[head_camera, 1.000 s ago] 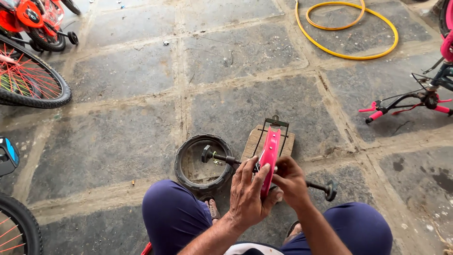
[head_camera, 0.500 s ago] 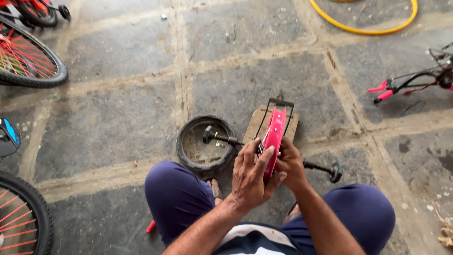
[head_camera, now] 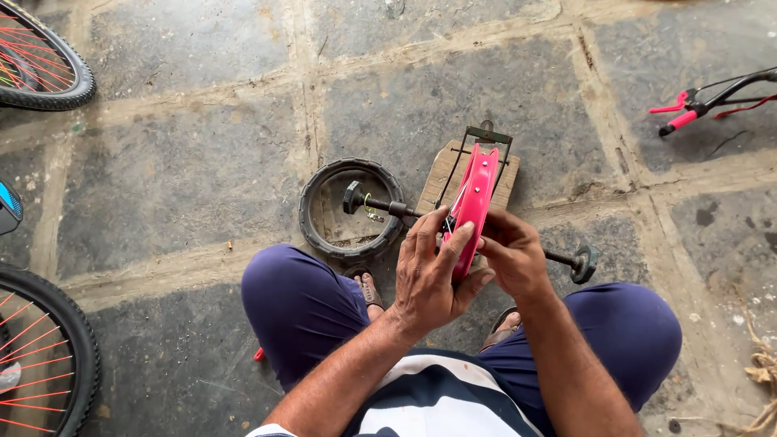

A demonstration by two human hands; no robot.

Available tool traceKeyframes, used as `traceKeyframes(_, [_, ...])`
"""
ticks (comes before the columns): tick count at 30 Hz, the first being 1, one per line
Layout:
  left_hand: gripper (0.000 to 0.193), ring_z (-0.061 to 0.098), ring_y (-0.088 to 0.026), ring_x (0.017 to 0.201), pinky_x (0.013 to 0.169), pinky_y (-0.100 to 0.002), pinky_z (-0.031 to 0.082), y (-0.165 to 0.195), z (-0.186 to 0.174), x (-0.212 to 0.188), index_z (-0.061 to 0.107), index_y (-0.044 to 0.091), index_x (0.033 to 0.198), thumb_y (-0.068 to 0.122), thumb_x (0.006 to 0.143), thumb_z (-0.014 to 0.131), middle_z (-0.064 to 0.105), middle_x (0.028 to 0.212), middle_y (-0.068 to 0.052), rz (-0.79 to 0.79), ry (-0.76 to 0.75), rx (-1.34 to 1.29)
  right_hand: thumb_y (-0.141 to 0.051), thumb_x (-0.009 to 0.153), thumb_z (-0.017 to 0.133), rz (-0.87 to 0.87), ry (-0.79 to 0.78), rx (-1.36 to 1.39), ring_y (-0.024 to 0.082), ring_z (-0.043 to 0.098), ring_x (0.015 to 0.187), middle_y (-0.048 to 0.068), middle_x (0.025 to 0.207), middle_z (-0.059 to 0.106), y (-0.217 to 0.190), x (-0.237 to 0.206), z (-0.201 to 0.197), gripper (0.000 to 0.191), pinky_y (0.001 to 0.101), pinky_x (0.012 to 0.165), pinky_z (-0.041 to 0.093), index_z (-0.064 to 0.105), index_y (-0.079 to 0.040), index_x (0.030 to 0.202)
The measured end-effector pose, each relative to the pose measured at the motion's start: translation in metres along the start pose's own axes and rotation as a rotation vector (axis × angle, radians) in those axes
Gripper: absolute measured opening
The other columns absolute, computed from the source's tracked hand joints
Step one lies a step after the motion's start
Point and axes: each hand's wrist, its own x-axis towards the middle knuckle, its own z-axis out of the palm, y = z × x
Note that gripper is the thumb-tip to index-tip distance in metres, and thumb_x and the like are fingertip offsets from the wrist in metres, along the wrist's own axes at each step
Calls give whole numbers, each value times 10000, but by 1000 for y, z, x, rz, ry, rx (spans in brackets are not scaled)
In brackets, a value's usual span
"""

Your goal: The person sits on the ground and uses a spoke wrench to tighten the nipples on a pink bicycle wheel rim. They rotate the wheel and adjust multiple spokes in sequence.

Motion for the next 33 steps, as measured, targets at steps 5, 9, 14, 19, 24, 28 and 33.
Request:
traceKeyframes(5, [842,531,-456,1370,1165,-576,441,-6,4,-6,271,-7,1568,520,1036,657,470,1479,-302,-9,26,-108,-17,991,712,-51,-35,160,262,685,1196,171,1281,706,1,-3,-10,282,407,1089,545,651,71,1252])
traceKeyframes(9, [924,548,-443,1338,1146,-563,453,-10,11,-13,196,-36,1577,505,1005,682,481,1455,-313,-17,22,-102,59,988,770,-70,-100,77,233,678,1159,151,1217,695,8,3,-8,245,432,1059,561,623,19,1180])
traceKeyframes(14, [1005,521,-468,1364,1155,-567,444,-10,18,-21,102,-33,1593,525,996,686,434,1494,-330,-65,51,-127,-5,912,727,83,55,-261,206,685,1099,141,1217,700,7,0,7,444,402,952,592,625,-1,1344])
traceKeyframes(19, [1032,501,-473,1383,1163,-579,428,-13,19,-23,75,-25,1598,521,978,693,414,1515,-329,-65,36,-129,-99,875,746,25,25,114,174,713,1128,94,1191,718,-10,-6,6,290,332,1029,581,647,-4,1131])
traceKeyframes(24, [1034,512,-461,1369,1152,-576,435,-12,22,-25,61,-23,1601,527,990,688,416,1515,-326,-83,29,-144,6,967,794,-50,-44,-170,204,708,1058,144,1176,715,2,5,6,343,389,976,612,629,31,1267])
traceKeyframes(28, [1029,508,-452,1363,1153,-580,423,-13,22,-23,70,-26,1596,531,987,685,408,1505,-330,-87,20,-129,-62,955,721,122,45,-223,185,721,999,137,1179,734,11,-1,7,413,350,884,620,627,19,1349])
traceKeyframes(33, [1011,500,-457,1382,1168,-578,424,-12,19,-22,107,-20,1595,519,974,695,421,1500,-318,-84,23,-105,-31,960,758,39,-6,168,209,720,1113,149,1235,709,2,-9,-7,337,343,1011,608,627,25,1265])
